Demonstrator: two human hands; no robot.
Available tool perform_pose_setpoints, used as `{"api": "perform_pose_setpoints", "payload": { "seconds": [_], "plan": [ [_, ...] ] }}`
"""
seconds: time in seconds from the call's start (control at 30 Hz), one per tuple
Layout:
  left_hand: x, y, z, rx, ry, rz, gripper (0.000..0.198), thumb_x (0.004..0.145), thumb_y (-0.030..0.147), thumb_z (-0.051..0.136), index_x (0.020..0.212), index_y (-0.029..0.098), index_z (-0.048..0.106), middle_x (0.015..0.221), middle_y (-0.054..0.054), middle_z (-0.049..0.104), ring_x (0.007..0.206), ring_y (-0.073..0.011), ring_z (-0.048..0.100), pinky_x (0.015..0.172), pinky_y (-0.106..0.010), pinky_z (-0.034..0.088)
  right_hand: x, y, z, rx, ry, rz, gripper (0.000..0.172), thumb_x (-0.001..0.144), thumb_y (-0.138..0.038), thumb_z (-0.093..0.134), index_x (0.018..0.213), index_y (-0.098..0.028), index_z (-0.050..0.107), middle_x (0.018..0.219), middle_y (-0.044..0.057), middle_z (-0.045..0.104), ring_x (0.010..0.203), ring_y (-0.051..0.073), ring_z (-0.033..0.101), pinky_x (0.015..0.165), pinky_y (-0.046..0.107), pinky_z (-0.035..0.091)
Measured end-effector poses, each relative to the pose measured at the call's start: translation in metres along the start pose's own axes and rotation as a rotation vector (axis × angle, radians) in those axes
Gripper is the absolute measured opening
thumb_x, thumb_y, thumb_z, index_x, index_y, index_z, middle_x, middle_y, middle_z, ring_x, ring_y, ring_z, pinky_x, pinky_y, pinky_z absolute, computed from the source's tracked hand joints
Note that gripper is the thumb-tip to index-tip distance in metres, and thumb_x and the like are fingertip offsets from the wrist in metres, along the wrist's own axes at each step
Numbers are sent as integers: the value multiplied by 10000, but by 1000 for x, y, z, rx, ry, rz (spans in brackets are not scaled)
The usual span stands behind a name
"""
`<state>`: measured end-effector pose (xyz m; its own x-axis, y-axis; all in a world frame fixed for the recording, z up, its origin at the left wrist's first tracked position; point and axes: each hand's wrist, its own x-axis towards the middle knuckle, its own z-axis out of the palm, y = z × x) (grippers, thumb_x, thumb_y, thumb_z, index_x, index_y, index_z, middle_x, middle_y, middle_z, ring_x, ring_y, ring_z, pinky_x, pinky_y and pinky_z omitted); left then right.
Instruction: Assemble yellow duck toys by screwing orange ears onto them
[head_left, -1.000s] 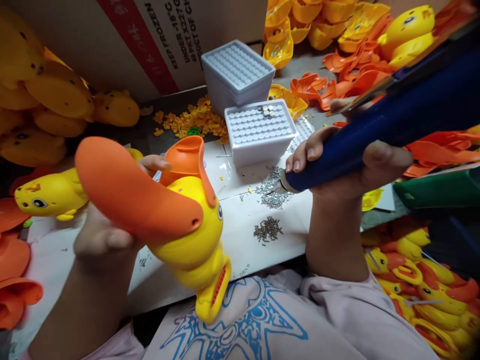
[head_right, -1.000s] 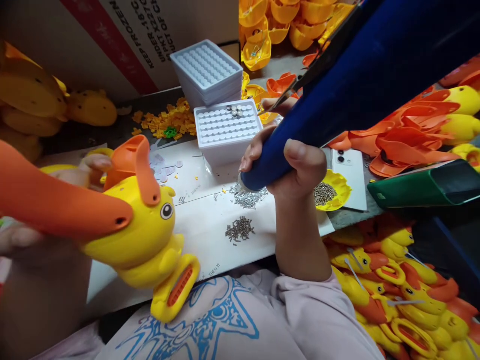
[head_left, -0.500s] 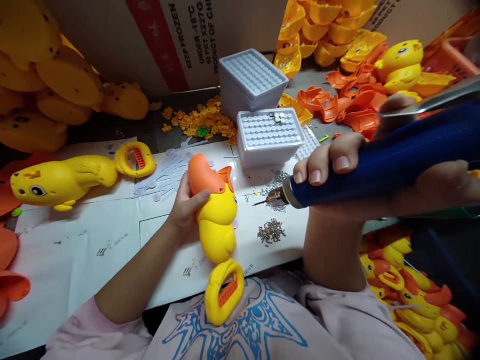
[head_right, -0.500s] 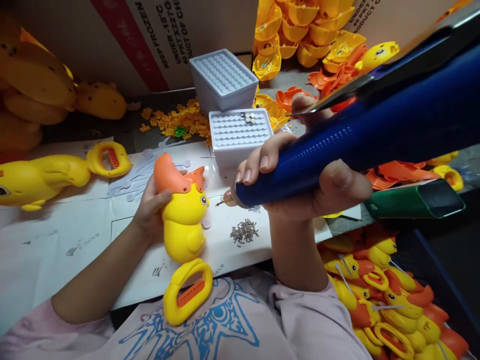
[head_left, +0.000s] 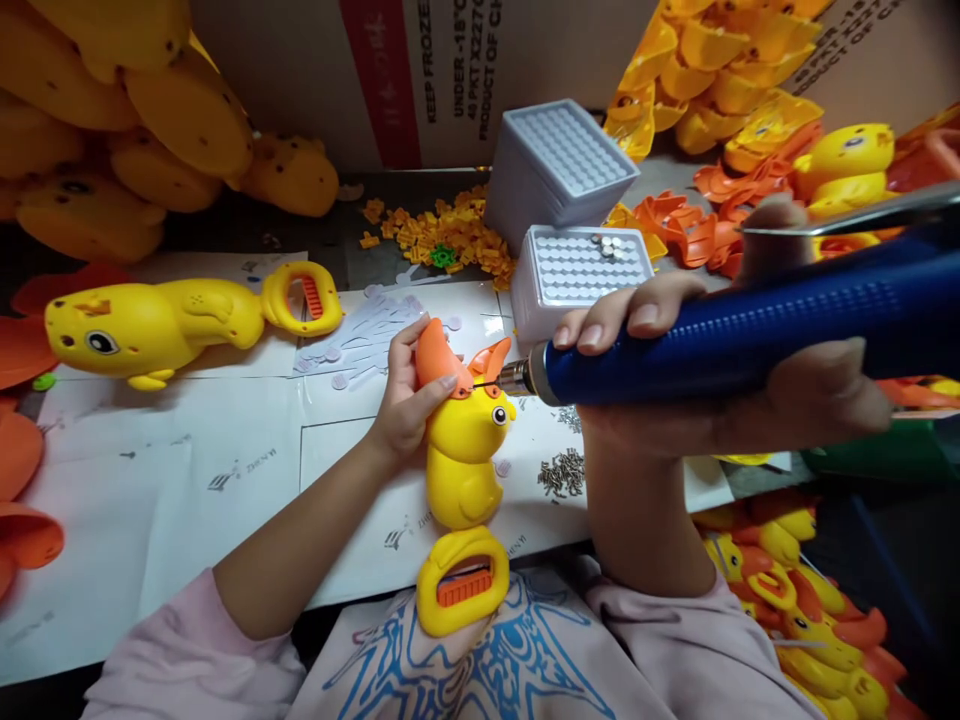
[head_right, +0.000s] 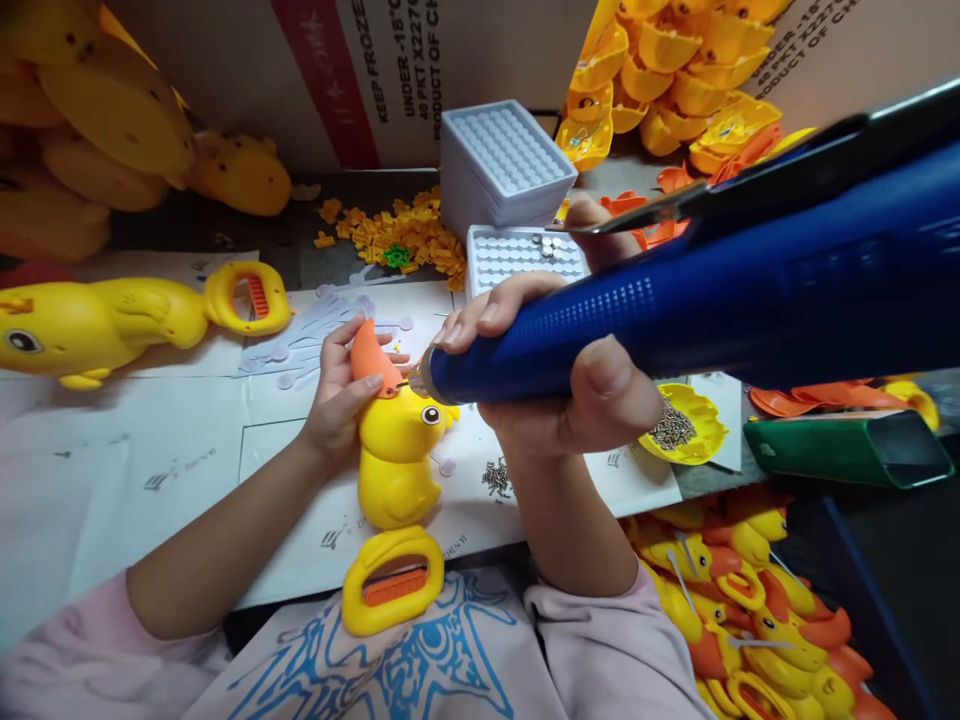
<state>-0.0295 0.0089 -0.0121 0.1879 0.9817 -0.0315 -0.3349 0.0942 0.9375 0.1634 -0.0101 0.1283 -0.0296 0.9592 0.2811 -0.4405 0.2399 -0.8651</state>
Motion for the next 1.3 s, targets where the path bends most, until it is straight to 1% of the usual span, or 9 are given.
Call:
{"api": "perform_pose_setpoints", "payload": {
  "seconds": [0.07, 0.13, 0.23, 0.33, 0.5, 0.67, 0.9, 1.13, 1.3],
  "plan": [
    [-1, 0, 1, 14, 5, -4, 757, 699, 439, 824, 1342, 356, 434, 1405, -55, 478, 1095, -231, 610, 961, -401, 550, 1, 6, 7, 38, 77, -122, 206, 811, -495, 752, 762, -300, 704, 712, 7, 548, 638, 175, 597, 653, 371, 557],
    [-1, -1, 2, 22, 8, -5, 773, 698, 464, 826, 1348, 354, 421, 1420, -60, 461, 1130, -245, 593, 988, -420, 533, 1, 10, 11, 39, 76, -169, 143, 826, -453, 743, 886, -325, 722, 722, 0, 557, 629, 178, 607, 653, 378, 556],
    [-1, -2, 2, 22, 3, 3, 782, 702, 486, 821, 1353, 357, 408, 1446, -64, 430, 1211, -279, 555, 1019, -446, 513, 1, 14, 11, 65, 56, -230, 344, 842, -433, 719, 1180, -407, 660, 736, -9, 574, 625, 190, 611, 645, 386, 556],
    [-2, -2, 4, 34, 2, 17, 775, 712, 500, 810, 1356, 364, 403, 1454, -60, 409, 1247, -291, 520, 1030, -455, 497, 0, 13, 9, 92, 50, -207, 488, 824, -404, 747, 1289, -443, 603, 714, -19, 593, 615, 197, 614, 640, 390, 552],
    [-3, 0, 7, 27, 15, -7, 809, 679, 490, 840, 1351, 380, 401, 1438, -49, 416, 1172, -261, 529, 985, -417, 508, -2, 8, 3, 113, 26, -142, 483, 782, -392, 806, 1237, -442, 654, 711, -22, 650, 634, 216, 641, 670, 420, 569],
    [-1, 2, 5, 68, -16, 13, 828, 669, 487, 855, 1344, 369, 390, 1445, -56, 399, 1239, -277, 503, 1003, -412, 506, -3, 12, 2, 133, 8, -149, 395, 792, -409, 802, 1172, -422, 696, 724, -16, 647, 650, 202, 649, 675, 406, 582],
    [1, 2, 5, 44, 7, -4, 871, 615, 484, 889, 1325, 354, 402, 1415, -65, 426, 1210, -277, 531, 985, -418, 520, -4, 14, 7, 168, 65, -147, 126, 761, -413, 821, 837, -330, 765, 703, 5, 627, 627, 203, 619, 638, 404, 571],
    [-1, 4, 7, 51, -22, 1, 854, 653, 463, 872, 1341, 370, 375, 1455, -59, 434, 1241, -276, 523, 980, -399, 523, -4, 15, 2, 141, 32, -195, 116, 815, -432, 772, 801, -319, 757, 739, 10, 624, 653, 196, 626, 652, 399, 549],
    [-1, 3, 8, 37, 6, -1, 836, 658, 446, 875, 1332, 374, 386, 1439, -51, 432, 1256, -277, 512, 1021, -417, 499, -4, 16, 3, 67, 4, -186, 146, 849, -478, 722, 847, -337, 757, 717, 14, 583, 620, 202, 569, 673, 425, 537]
  ]
}}
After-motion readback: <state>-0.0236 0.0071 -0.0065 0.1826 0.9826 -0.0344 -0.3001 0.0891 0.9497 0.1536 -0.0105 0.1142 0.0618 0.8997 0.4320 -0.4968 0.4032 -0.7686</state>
